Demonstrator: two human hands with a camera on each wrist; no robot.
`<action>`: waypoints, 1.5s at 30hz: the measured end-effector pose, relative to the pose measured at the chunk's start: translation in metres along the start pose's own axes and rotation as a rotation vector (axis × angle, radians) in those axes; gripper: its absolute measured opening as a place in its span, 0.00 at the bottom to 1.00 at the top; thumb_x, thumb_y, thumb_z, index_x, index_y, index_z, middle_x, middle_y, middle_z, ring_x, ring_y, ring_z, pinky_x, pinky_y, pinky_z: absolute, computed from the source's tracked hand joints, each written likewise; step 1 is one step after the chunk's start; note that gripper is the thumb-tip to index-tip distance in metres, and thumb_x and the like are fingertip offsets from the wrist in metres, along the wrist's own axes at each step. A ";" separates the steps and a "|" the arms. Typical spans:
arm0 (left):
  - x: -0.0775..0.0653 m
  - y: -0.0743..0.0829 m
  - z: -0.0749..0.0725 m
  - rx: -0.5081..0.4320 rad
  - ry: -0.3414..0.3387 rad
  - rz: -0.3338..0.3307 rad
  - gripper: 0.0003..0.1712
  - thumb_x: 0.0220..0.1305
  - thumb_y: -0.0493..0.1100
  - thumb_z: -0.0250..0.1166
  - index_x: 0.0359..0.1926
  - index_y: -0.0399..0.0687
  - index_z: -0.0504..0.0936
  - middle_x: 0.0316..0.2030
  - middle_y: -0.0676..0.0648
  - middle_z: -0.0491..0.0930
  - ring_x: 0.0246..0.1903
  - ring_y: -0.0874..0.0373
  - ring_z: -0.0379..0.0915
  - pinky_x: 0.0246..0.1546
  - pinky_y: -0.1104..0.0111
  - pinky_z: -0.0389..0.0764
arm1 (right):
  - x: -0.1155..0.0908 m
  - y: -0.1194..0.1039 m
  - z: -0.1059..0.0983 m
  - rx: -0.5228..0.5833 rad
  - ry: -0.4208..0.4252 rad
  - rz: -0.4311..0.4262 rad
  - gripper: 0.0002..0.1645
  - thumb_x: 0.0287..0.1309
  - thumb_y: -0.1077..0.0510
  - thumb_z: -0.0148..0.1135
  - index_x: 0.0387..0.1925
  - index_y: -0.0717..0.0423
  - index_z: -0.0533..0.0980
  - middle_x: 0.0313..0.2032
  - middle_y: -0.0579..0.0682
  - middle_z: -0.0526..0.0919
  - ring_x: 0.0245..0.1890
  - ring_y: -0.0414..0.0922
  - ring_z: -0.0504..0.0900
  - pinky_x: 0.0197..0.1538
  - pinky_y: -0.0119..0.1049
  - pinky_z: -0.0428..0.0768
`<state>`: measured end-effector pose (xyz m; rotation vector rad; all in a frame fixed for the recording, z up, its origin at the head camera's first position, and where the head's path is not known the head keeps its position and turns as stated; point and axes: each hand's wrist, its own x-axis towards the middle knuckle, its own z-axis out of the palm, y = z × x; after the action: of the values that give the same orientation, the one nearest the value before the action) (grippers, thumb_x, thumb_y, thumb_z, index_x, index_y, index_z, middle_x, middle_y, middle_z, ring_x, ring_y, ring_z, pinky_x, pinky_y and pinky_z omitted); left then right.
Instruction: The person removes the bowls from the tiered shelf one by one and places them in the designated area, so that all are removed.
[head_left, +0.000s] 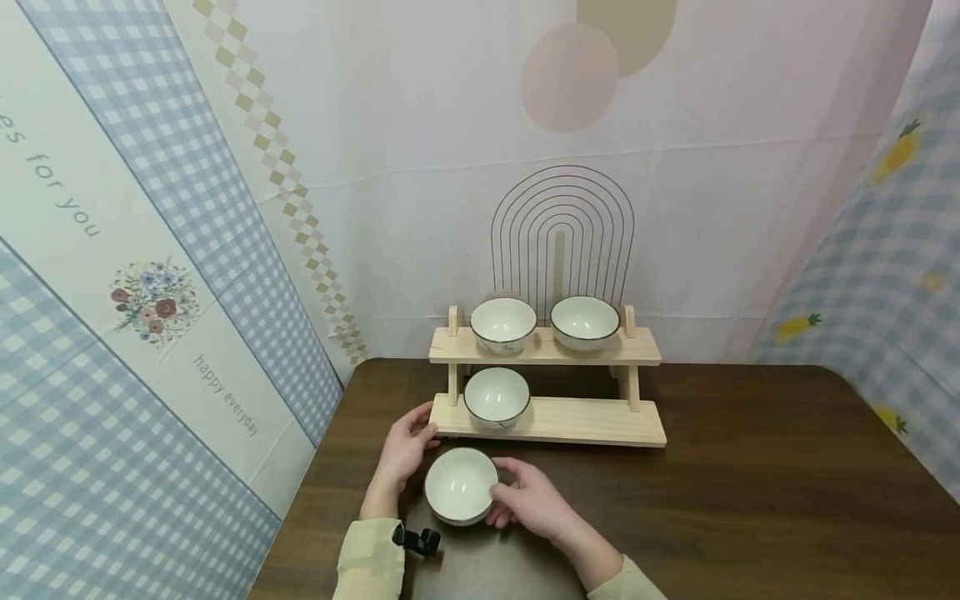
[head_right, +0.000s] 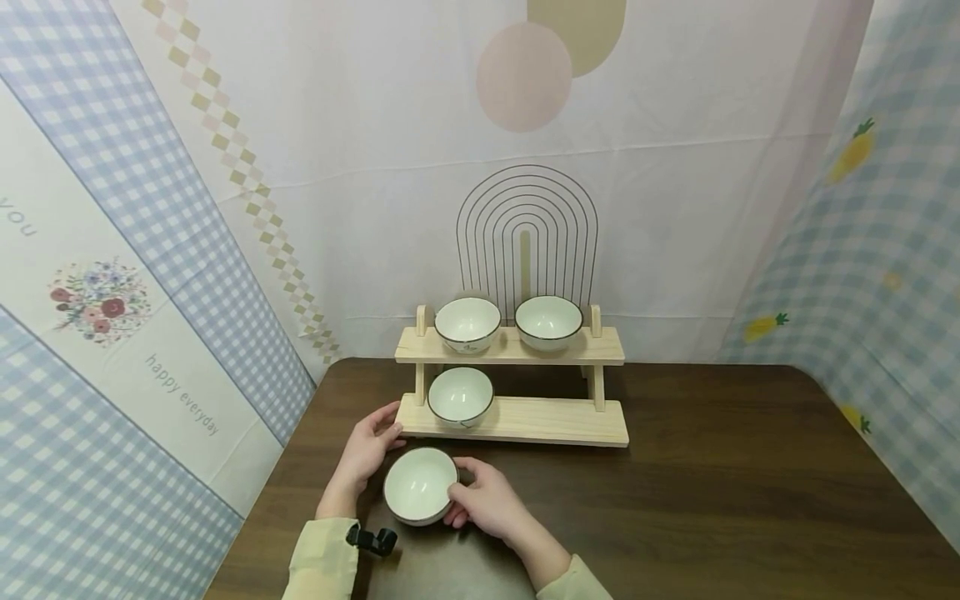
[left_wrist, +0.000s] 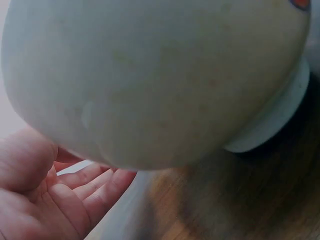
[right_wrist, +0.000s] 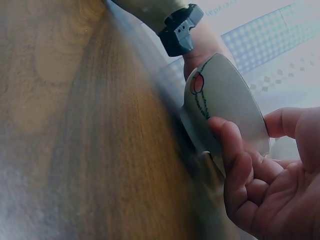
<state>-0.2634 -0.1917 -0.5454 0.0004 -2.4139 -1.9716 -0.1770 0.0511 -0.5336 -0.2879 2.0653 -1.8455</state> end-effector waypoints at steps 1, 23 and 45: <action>0.000 0.000 0.000 0.001 0.000 0.001 0.26 0.79 0.28 0.57 0.74 0.28 0.71 0.61 0.28 0.78 0.51 0.43 0.84 0.49 0.58 0.88 | 0.000 0.001 0.000 0.000 0.001 -0.001 0.40 0.66 0.63 0.59 0.75 0.77 0.61 0.25 0.59 0.88 0.22 0.45 0.86 0.26 0.33 0.79; -0.001 0.002 -0.002 -0.013 -0.015 -0.001 0.26 0.79 0.28 0.57 0.74 0.27 0.70 0.62 0.27 0.77 0.52 0.40 0.83 0.48 0.58 0.88 | 0.002 0.001 -0.001 -0.013 -0.003 0.014 0.41 0.66 0.63 0.59 0.76 0.77 0.61 0.25 0.56 0.89 0.22 0.43 0.86 0.26 0.31 0.76; -0.001 0.002 -0.001 -0.015 -0.012 -0.002 0.26 0.79 0.28 0.57 0.74 0.27 0.70 0.63 0.27 0.76 0.53 0.40 0.83 0.49 0.56 0.88 | 0.002 0.003 -0.004 -0.067 -0.031 0.018 0.42 0.70 0.57 0.63 0.78 0.70 0.61 0.27 0.54 0.89 0.25 0.46 0.88 0.28 0.34 0.78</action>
<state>-0.2628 -0.1920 -0.5432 -0.0097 -2.4076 -1.9960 -0.1798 0.0545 -0.5366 -0.3127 2.1048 -1.7522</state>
